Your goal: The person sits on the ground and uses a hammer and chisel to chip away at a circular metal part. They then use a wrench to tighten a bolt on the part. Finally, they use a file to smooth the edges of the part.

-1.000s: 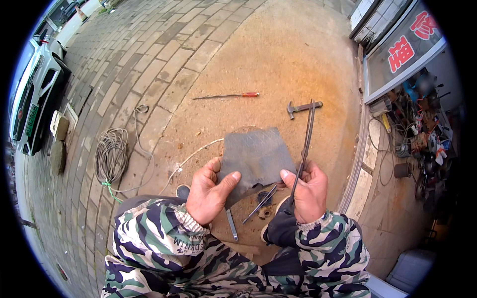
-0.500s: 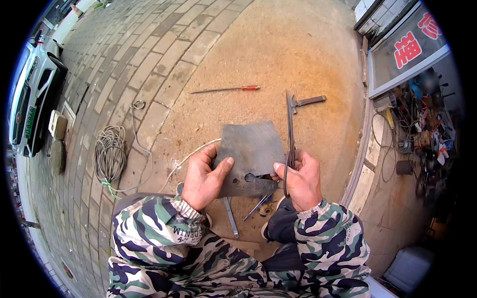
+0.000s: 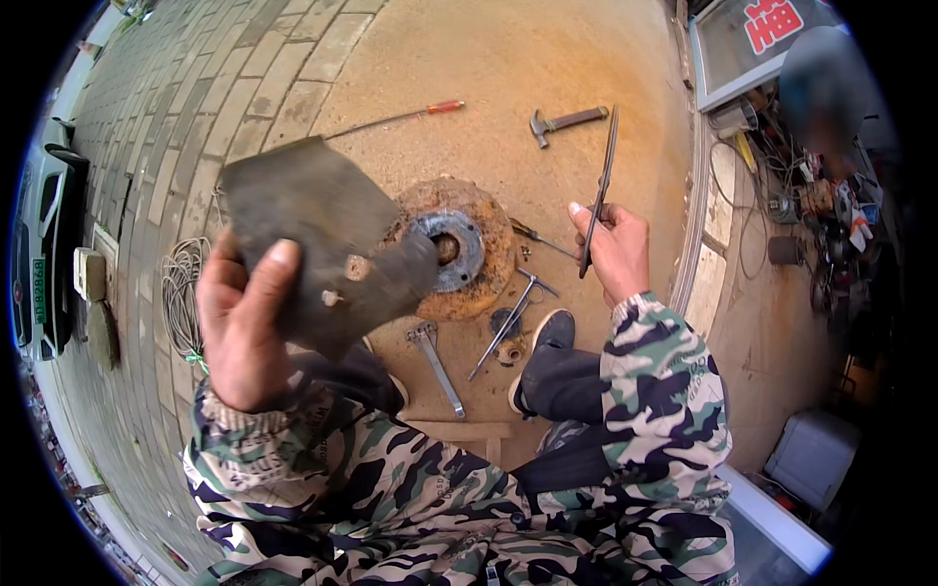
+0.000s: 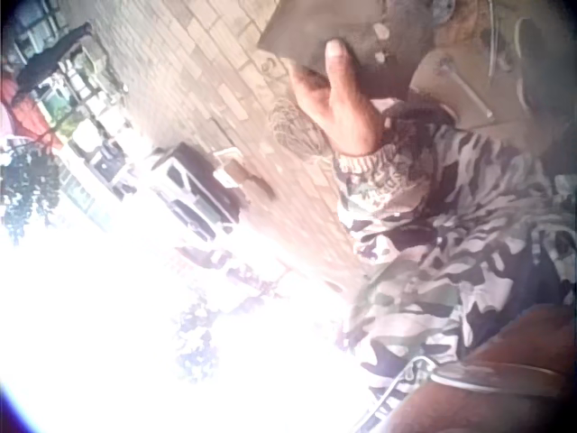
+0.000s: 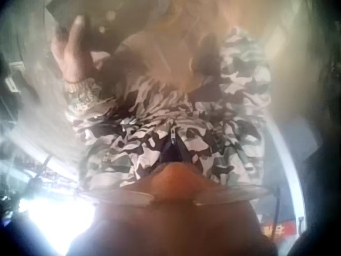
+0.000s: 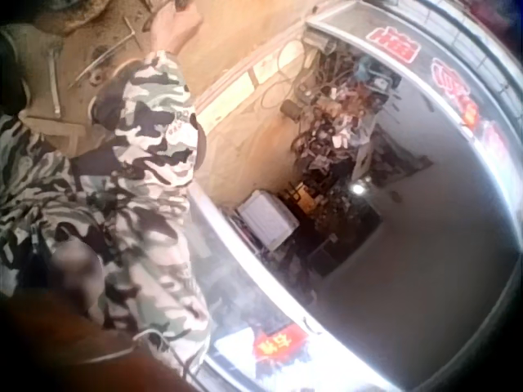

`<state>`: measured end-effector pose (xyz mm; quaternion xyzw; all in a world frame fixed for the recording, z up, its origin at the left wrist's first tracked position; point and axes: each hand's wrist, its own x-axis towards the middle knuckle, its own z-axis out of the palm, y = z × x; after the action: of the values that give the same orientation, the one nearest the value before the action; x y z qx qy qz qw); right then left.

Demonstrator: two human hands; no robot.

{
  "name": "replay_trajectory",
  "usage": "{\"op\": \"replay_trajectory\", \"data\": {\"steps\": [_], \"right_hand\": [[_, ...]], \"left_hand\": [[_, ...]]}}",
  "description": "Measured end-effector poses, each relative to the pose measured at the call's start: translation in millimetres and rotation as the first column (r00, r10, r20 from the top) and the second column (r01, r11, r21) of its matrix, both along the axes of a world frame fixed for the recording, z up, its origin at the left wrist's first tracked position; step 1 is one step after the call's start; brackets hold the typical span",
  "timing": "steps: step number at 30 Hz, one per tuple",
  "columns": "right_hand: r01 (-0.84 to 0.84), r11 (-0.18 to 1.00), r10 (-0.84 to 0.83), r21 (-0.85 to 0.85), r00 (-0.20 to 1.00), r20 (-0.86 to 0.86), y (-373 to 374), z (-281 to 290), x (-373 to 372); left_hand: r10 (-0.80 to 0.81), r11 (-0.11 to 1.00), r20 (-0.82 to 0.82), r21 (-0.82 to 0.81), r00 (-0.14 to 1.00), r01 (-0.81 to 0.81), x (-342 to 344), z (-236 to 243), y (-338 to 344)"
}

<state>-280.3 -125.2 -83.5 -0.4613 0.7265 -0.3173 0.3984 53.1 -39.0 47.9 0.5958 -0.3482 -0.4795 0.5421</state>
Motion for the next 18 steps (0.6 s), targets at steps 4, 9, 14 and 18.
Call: {"op": "replay_trajectory", "data": {"steps": [4, 9, 14, 18], "right_hand": [[0.058, 0.98, -0.018, 0.189, 0.978, -0.21, 41.0, -55.5, -15.1], [-0.039, 0.998, 0.057, -0.051, 0.906, 0.419, 72.5, 42.6, 40.5], [-0.383, 0.88, 0.451, -0.281, 0.488, 0.747, 134.8, 74.4, 88.5], [-0.037, 0.979, 0.205, -0.201, 0.182, 0.962, 158.4, 114.3, 135.8]], "left_hand": [[0.097, 0.992, -0.124, -0.063, 0.988, -0.105, 16.5, 5.3, 11.4], [0.044, 0.985, -0.416, -0.136, 0.908, -0.11, 1.8, 8.8, 25.9], [-0.14, 0.987, -0.8, -0.163, 0.584, 0.013, -26.8, 1.4, 45.8], [-0.328, 0.943, -0.8, -0.243, 0.503, 0.228, -50.9, 3.2, 61.1]]}}
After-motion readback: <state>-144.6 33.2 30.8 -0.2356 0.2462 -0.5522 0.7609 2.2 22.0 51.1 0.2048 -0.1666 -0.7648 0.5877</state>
